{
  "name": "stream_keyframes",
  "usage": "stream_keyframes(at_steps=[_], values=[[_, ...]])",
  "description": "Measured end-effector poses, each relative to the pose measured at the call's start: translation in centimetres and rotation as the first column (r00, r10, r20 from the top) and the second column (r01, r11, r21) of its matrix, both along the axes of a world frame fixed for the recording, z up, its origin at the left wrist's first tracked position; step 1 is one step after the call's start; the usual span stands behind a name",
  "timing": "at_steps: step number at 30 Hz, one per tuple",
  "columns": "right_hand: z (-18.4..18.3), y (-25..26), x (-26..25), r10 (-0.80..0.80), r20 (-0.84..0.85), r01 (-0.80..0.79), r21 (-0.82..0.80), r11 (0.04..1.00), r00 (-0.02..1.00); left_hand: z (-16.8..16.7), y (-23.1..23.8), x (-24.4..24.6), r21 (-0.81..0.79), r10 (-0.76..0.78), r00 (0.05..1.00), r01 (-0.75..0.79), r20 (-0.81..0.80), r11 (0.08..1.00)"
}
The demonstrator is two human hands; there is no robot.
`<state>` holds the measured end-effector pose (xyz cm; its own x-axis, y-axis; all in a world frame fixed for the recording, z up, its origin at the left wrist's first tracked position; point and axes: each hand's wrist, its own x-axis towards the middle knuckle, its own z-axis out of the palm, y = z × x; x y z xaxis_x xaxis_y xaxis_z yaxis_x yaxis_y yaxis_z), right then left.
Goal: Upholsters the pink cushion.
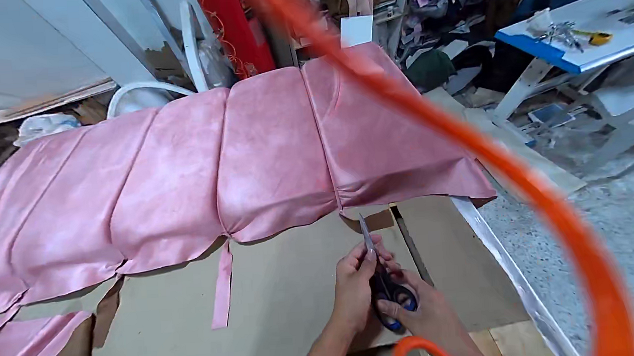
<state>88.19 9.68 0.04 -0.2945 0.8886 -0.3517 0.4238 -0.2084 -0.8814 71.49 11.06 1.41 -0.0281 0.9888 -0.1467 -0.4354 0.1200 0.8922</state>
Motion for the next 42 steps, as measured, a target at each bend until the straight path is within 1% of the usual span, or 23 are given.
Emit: stream_keyframes(at_steps=[2, 3, 4, 5, 7, 8, 10, 12, 13, 15, 16, 19, 21, 22, 23, 25, 27, 29, 31, 34, 37, 40, 42], values=[[-0.1, 0.8, -0.2, 0.038, -0.146, -0.065, -0.185, 0.981, 0.989, 0.0, 0.8, -1.7, 0.04, -0.059, 0.981, 0.068, -0.183, 0.997], [0.1, 1.1, -0.2, 0.027, -0.262, -0.108, -0.302, 0.947, 0.965, -0.2, 1.3, -2.9, -0.013, -0.029, 0.953, 0.026, -0.302, 1.0], [0.2, 1.2, -0.2, 0.003, -0.363, -0.152, -0.384, 0.911, 0.932, -0.6, 1.6, -4.2, -0.094, 0.057, 0.925, -0.099, -0.376, 0.991], [0.3, 0.8, -0.1, -0.034, -0.427, -0.163, -0.416, 0.894, 0.904, -1.2, 2.0, -5.6, -0.172, 0.161, 0.907, -0.243, -0.388, 0.955], [-0.2, 0.3, 0.3, -0.087, -0.493, -0.142, -0.408, 0.902, 0.866, -1.3, 3.3, -8.1, -0.328, 0.353, 0.884, -0.446, -0.306, 0.833], [-0.6, 0.6, 0.4, -0.093, -0.489, -0.108, -0.368, 0.924, 0.867, -0.8, 4.2, -8.7, -0.371, 0.42, 0.875, -0.482, -0.239, 0.794], [-0.7, 1.8, 0.4, -0.113, -0.496, -0.031, -0.273, 0.961, 0.861, -0.2, 6.0, -8.5, -0.393, 0.467, 0.881, -0.456, -0.072, 0.799], [-0.5, 3.1, -0.1, -0.13, -0.53, 0.048, -0.166, 0.985, 0.838, -0.9, 7.4, -7.4, -0.387, 0.525, 0.848, -0.459, 0.078, 0.799], [-0.4, 3.7, -0.4, -0.137, -0.539, 0.087, -0.118, 0.989, 0.831, -1.4, 7.8, -6.9, -0.374, 0.566, 0.817, -0.493, 0.111, 0.785], [0.2, 4.9, -1.0, -0.13, -0.577, 0.117, -0.06, 0.991, 0.806, -1.6, 7.8, -6.6, -0.377, 0.594, 0.798, -0.521, 0.105, 0.766], [0.3, 5.1, -1.3, -0.117, -0.614, 0.102, -0.059, 0.993, 0.78, -1.9, 7.6, -6.7, -0.384, 0.594, 0.798, -0.519, 0.101, 0.763], [-0.4, 4.7, -2.0, -0.086, -0.738, 0.012, -0.105, 0.994, 0.669, -2.1, 7.0, -6.9, -0.408, 0.486, 0.873, -0.429, 0.042, 0.806], [-1.1, 4.0, -2.1, -0.11, -0.753, -0.005, -0.149, 0.989, 0.649, -1.4, 7.3, -6.6, -0.448, 0.38, 0.925, -0.327, 0.031, 0.832], [-1.5, 3.6, -2.2, -0.146, -0.749, 0.006, -0.186, 0.982, 0.647, -1.3, 7.5, -6.5, -0.448, 0.316, 0.948, -0.263, 0.047, 0.855], [-1.9, 3.0, -2.3, -0.192, -0.738, 0.033, -0.224, 0.974, 0.647, -1.6, 7.7, -6.2, -0.434, 0.288, 0.956, -0.24, 0.047, 0.868], [-2.3, 2.2, -2.3, -0.225, -0.704, 0.058, -0.253, 0.966, 0.674, -2.4, 8.5, -5.8, -0.398, 0.32, 0.947, -0.307, -0.034, 0.865], [-2.4, 1.5, -2.1, -0.211, -0.618, 0.064, -0.251, 0.966, 0.757, -2.8, 9.6, -5.3, -0.378, 0.385, 0.904, -0.427, -0.185, 0.821], [-1.7, 1.2, -1.7, -0.165, -0.536, -0.014, -0.314, 0.949, 0.828, -3.2, 10.3, -5.1, -0.321, 0.378, 0.862, -0.484, -0.338, 0.814], [-1.1, 1.2, -1.3, -0.078, -0.538, -0.161, -0.383, 0.91, 0.839, -3.7, 10.0, -5.5, -0.267, 0.319, 0.838, -0.463, -0.442, 0.846], [-0.4, 2.2, -2.2, -0.055, -0.526, -0.258, -0.502, 0.826, 0.849, -4.1, 9.8, -6.2, -0.218, 0.295, 0.84, -0.426, -0.455, 0.878], [0.0, 4.8, -3.8, -0.063, -0.465, -0.246, -0.573, 0.782, 0.883, -4.2, 10.2, -6.6, -0.194, 0.295, 0.831, -0.424, -0.472, 0.885], [0.2, 7.0, -4.7, -0.102, -0.478, -0.257, -0.627, 0.736, 0.872, -3.8, 10.0, -6.9, -0.181, 0.255, 0.83, -0.386, -0.496, 0.904], [0.2, 7.4, -5.1, -0.121, -0.482, -0.252, -0.637, 0.728, 0.868, -4.0, 9.6, -7.0, -0.181, 0.248, 0.833, -0.377, -0.494, 0.908]])
